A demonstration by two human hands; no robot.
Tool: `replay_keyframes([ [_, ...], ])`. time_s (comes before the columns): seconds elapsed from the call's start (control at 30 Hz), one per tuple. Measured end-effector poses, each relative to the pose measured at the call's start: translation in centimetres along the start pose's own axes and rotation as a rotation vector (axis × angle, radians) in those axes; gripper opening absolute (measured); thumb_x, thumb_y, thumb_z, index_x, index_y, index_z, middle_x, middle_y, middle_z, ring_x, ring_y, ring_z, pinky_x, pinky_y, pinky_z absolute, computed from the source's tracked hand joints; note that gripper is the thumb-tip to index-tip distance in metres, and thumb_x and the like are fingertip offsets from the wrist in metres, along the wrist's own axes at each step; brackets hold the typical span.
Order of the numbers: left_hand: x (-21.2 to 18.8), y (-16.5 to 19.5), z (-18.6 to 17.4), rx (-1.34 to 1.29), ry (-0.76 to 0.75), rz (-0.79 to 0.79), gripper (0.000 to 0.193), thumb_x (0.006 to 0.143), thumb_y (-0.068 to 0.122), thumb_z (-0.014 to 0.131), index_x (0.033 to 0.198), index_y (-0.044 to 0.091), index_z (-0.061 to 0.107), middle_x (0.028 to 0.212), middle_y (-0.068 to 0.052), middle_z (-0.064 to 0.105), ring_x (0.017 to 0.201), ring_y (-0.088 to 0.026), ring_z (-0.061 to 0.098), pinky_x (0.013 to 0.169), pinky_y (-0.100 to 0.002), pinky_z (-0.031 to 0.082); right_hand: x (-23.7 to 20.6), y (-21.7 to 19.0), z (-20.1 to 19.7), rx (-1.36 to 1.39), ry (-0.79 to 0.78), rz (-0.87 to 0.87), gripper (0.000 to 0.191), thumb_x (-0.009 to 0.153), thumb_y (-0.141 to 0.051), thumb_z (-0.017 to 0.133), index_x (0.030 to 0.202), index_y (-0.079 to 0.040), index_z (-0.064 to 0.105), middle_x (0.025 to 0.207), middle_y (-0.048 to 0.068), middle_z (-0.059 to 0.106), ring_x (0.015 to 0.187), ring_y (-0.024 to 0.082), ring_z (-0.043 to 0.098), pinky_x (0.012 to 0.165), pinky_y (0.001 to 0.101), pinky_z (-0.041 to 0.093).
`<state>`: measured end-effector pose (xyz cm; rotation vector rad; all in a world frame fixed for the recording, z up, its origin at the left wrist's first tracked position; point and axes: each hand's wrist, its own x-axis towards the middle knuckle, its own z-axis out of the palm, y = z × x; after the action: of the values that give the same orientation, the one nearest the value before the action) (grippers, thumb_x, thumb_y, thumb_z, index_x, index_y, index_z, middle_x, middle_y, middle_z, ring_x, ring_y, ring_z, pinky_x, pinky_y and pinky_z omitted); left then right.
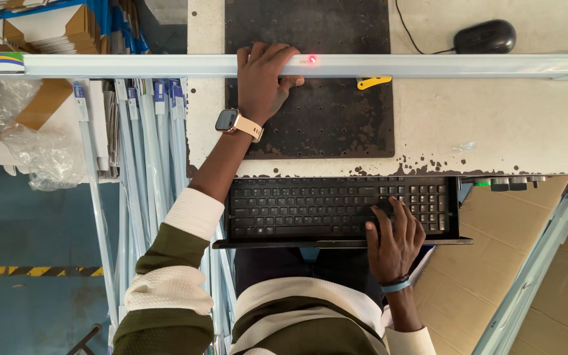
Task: The person repeatedly removes plastic wrapping from long white poles using a utility knife. They cut the plastic, peel it off, and place the poles aside, repeating the process for several poles.
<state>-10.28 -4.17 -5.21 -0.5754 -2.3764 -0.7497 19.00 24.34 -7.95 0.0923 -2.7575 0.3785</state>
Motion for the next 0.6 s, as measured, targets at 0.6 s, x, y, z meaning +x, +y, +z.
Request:
replay_keyframes([
  [0.6, -0.16, -0.26, 0.3, 0.004, 0.006, 0.002, 0.042, 0.077, 0.028, 0.089, 0.113, 0.014, 0.075, 0.112, 0.003, 0.073, 0.101, -0.023, 0.06, 0.097, -0.043, 0.037, 0.1, -0.23, -0.18, -0.01, -0.005, -0.001, 0.04, 0.109, -0.04, 0.047, 0.126, -0.013, 0.069, 0.148, 0.014, 0.057, 0.137, 0.033, 0.052, 0.112, 0.0499, 0.033],
])
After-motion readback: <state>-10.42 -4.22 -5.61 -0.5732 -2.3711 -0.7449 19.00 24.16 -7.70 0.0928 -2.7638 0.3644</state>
